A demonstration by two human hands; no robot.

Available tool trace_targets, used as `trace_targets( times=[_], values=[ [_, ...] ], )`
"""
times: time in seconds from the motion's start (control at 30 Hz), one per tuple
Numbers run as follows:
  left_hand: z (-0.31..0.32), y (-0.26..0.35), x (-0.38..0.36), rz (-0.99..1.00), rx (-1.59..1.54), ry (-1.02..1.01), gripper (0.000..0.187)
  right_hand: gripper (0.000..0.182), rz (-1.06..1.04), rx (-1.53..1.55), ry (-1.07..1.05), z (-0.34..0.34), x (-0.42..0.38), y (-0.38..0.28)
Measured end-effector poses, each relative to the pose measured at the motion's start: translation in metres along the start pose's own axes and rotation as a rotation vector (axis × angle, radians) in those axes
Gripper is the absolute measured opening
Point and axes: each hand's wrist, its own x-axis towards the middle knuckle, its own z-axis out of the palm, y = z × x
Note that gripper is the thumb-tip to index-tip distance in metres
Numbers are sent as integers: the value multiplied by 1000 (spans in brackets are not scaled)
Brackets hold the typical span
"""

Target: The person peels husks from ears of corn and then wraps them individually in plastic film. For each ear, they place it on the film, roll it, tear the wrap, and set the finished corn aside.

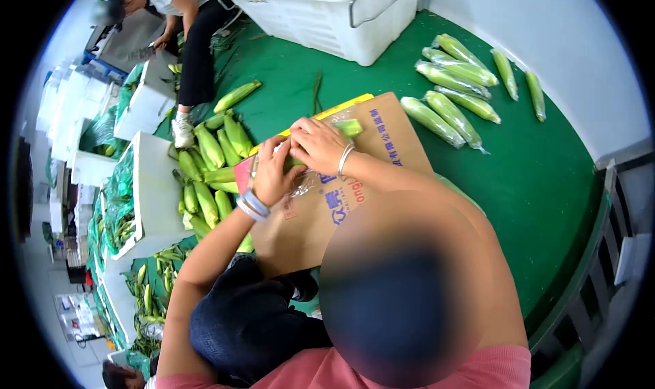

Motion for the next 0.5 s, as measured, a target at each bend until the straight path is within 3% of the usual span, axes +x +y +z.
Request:
trace_targets(
  times=[0.03, 0.07, 0.13, 0.2, 0.23, 0.3, 0.33, 0.37, 0.43, 0.5],
  values=[
    [-4, 4, -12, 43, 130, 109, 49, 43, -54, -173, 51, 6, -1, 0],
    [-10, 3, -35, 213, 319, 90, 42, 43, -67, -160, 50, 4, 1, -1],
    [-17, 23, -53, 50, 317, 12, 39, 57, -151, -355, -163, -1, 2, -2],
    [-14, 26, -65, -176, 446, -136, 40, 58, -129, -370, -269, -4, 7, -2],
    [-11, 19, -65, -190, 450, -124, 40, 58, -101, -403, -372, -8, 11, -2],
    [1, 0, -67, -235, 454, -333, 30, 57, -88, -423, -404, -9, 13, -1],
    [3, -11, -75, -126, 485, -341, 19, 56, 2, -406, -423, -11, 14, -2],
    [-3, -11, -82, -137, 480, -324, 19, 55, 91, -391, -444, -15, 14, -2],
    [-17, -4, -105, -187, 494, -547, 12, 53, 76, -355, -390, -21, 2, -2],
    [-50, 4, -126, -232, 456, -547, 10, 50, 27, -429, -392, -24, -18, -11]
  ],
)
